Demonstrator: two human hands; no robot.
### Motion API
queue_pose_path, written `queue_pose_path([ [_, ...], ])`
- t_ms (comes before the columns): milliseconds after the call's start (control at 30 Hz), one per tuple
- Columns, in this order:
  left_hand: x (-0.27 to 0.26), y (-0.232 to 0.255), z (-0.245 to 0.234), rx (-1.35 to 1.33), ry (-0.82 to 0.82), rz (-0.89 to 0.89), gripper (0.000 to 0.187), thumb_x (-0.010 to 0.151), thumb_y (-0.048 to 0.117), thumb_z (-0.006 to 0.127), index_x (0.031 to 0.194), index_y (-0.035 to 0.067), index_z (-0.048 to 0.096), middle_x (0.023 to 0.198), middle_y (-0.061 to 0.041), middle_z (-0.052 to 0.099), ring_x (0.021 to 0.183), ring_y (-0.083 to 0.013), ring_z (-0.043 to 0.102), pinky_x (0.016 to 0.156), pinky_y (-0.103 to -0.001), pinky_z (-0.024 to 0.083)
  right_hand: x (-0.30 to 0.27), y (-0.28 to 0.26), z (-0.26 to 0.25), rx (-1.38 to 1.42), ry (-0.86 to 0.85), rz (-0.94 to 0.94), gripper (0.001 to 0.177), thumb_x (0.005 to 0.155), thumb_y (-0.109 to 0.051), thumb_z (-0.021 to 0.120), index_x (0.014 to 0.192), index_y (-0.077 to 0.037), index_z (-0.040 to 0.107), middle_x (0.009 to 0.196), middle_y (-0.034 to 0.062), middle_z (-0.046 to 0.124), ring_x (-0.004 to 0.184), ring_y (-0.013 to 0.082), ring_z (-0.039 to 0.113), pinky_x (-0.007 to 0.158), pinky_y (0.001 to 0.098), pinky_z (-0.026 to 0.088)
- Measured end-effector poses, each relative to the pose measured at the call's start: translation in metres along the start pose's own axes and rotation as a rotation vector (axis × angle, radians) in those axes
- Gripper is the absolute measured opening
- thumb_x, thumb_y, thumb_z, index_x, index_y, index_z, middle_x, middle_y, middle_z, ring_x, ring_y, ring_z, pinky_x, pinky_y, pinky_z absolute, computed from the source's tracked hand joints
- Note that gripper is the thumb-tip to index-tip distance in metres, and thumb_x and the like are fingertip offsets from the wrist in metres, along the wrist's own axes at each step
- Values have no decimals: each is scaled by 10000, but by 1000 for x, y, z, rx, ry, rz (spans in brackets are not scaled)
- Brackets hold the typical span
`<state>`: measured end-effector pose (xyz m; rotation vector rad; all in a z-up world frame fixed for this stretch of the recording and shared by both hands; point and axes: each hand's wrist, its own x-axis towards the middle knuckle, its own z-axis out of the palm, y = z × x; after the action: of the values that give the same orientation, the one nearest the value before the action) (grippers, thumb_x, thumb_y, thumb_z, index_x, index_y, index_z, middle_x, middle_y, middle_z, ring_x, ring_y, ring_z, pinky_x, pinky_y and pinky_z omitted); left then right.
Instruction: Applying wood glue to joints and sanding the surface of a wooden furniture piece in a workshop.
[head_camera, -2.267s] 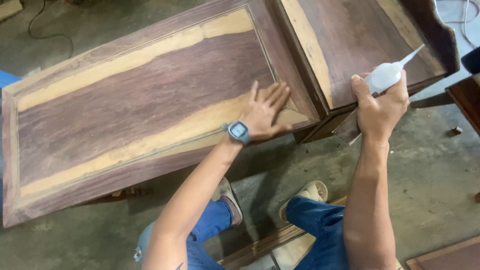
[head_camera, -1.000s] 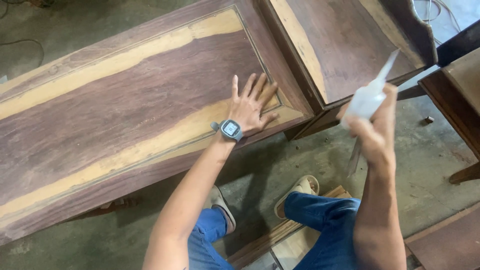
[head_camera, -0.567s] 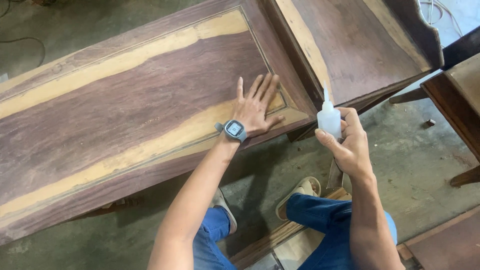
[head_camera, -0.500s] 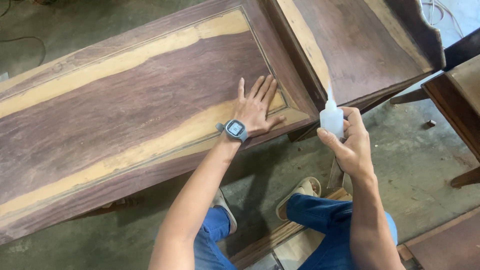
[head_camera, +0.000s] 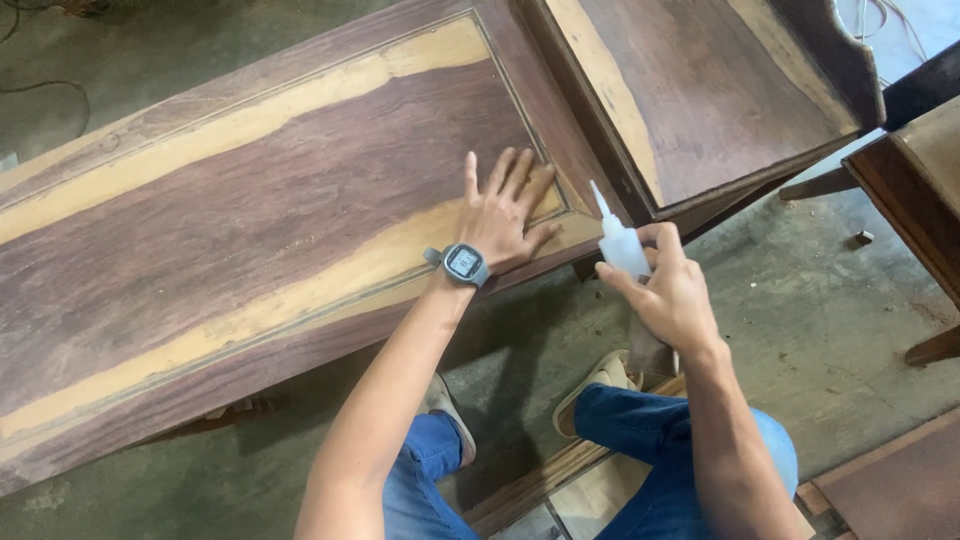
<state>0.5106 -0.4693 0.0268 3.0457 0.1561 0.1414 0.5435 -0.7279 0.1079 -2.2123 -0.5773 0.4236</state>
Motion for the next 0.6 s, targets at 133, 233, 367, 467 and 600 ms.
queue_pose_path([
  [133, -9, 2, -14, 3, -12, -113, 828, 984, 731, 209, 1636, 223, 253, 1700, -143, 240, 1581, -351, 161, 1213, -715, -40, 0, -8, 18, -117, 124, 20, 559, 866, -473, 799, 1243, -110, 603, 947, 208, 748, 963, 496, 700, 821, 603, 536],
  [233, -11, 5, -20, -8, -12, -171, 875, 992, 737, 208, 1671, 209, 51, 1736, -142, 137, 1600, -343, 121, 1220, -706, -55, 2, -7, 26, -137, 171, 36, 487, 868, -465, 809, 1226, -172, 660, 940, 194, 753, 960, 483, 705, 817, 571, 544],
  [367, -12, 2, -11, -11, 25, -233, 736, 1033, 512, 209, 1659, 143, 86, 1701, -160, 244, 1573, -332, 229, 1221, -709, 20, 5, -10, 34, -140, 222, 56, 474, 868, -491, 798, 1236, -212, 693, 950, 215, 748, 990, 501, 692, 834, 580, 543],
  [467, -12, 0, -11, -36, 44, -272, 669, 1036, 401, 228, 1635, 105, 188, 1682, -160, 285, 1558, -325, 256, 1221, -698, 65, 11, -10, 38, -128, 248, 58, 473, 869, -498, 792, 1244, -226, 698, 948, 229, 742, 998, 501, 689, 841, 582, 544],
  [600, -12, -1, -11, -57, 35, -293, 649, 1031, 364, 238, 1614, 79, 265, 1684, -157, 267, 1557, -324, 244, 1221, -692, 80, 16, -11, 42, -124, 257, 71, 480, 856, -524, 797, 1240, -250, 706, 935, 229, 741, 989, 483, 697, 840, 580, 552],
])
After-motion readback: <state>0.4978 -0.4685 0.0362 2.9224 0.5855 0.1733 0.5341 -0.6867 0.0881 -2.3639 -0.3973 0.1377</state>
